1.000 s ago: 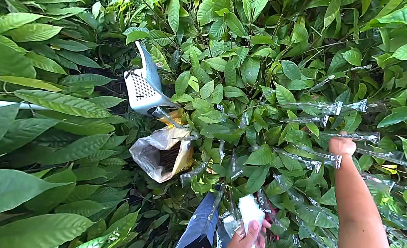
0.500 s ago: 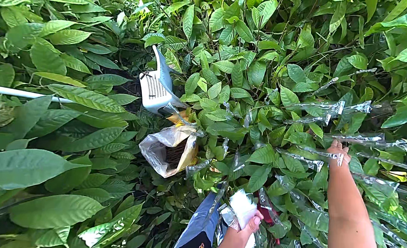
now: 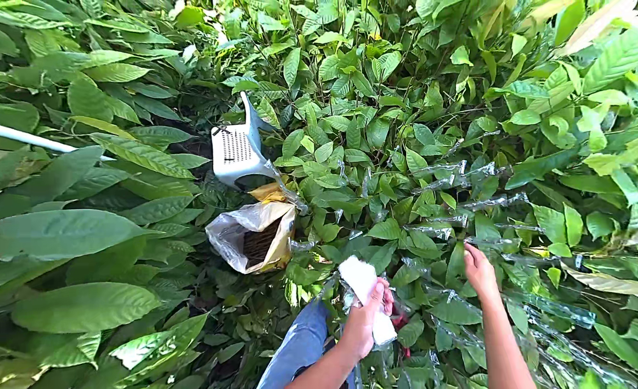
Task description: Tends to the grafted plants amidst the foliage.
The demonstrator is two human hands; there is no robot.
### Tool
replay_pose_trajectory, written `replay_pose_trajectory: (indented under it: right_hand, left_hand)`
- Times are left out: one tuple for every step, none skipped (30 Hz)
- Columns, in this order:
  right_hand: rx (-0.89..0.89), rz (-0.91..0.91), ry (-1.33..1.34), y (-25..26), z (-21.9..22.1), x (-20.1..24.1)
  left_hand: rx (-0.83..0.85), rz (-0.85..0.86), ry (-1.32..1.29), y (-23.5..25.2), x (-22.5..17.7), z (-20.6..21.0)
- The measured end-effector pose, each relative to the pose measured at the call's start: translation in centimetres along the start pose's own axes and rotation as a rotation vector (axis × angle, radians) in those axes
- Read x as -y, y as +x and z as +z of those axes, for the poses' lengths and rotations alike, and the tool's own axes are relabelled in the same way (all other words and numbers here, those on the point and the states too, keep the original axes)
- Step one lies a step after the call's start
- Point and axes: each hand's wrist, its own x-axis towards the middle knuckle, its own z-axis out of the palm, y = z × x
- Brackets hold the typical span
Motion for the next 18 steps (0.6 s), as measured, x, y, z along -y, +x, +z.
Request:
replay_pose_trajectory:
  right_hand:
    - [-0.061,-0.065,0.099,-2.3,0.5,0.4]
    - [-0.109,-0.127,0.190,-4.6,1.0,1.0]
    - [-0.144,-0.188,0.264,-6.6,1.6,1.6]
    - [-0.172,-0.245,0.311,-8.5,2.1,2.1]
    - [-0.195,-0.298,0.332,-10.1,2.3,2.5]
    - [-0.217,-0.351,0.335,-11.4,2.1,3.0]
    - [-0.239,-0.402,0.320,-12.5,1.5,3.3]
    - [-0.269,-0.458,0.301,-13.4,0.7,3.7]
    - [-0.303,-0.515,0.285,-14.2,-0.5,4.0]
    - [-0.336,-0.565,0.278,-14.9,-1.9,4.5]
    - [-0.371,-0.611,0.282,-15.8,-3.5,5.1]
    - [-0.409,-0.655,0.295,-16.8,-5.1,5.8]
    - [-0.448,-0.703,0.318,-18.0,-6.7,6.7]
    - [-0.484,-0.765,0.354,-19.4,-8.3,8.0]
    - [-0.513,-0.841,0.402,-20.9,-9.8,9.4]
    - [-0.528,-0.929,0.464,-22.3,-11.3,11.1]
    - [-0.524,-1.026,0.536,-23.8,-12.6,12.8]
    - [-0.502,-1.118,0.610,-25.4,-13.7,14.5]
  left_hand:
    - [-0.001,-0.015,0.001,-0.4,0.1,0.2]
    - [0.005,-0.029,0.005,-0.9,0.3,0.2]
    - [0.012,-0.042,0.011,-1.5,0.6,0.3]
    - [0.021,-0.052,0.022,-2.1,1.0,0.2]
    - [0.034,-0.058,0.037,-2.7,1.4,0.0]
    - [0.051,-0.061,0.052,-3.3,1.9,-0.2]
    - [0.064,-0.063,0.064,-4.0,2.3,-0.6]
    - [0.073,-0.063,0.074,-4.7,2.6,-0.9]
    - [0.082,-0.058,0.081,-5.4,2.8,-1.3]
    - [0.085,-0.050,0.093,-6.1,2.8,-1.6]
    - [0.088,-0.040,0.108,-6.8,2.7,-2.0]
    - [0.091,-0.029,0.124,-7.6,2.3,-2.3]
    - [0.095,-0.009,0.139,-8.4,1.9,-2.8]
    - [0.098,0.017,0.155,-9.3,1.4,-3.3]
    - [0.092,0.048,0.167,-10.3,0.7,-3.7]
    - [0.084,0.083,0.178,-11.1,-0.2,-4.0]
    - [0.071,0.123,0.182,-12.0,-1.0,-4.2]
    - [0.062,0.164,0.181,-12.9,-1.8,-4.5]
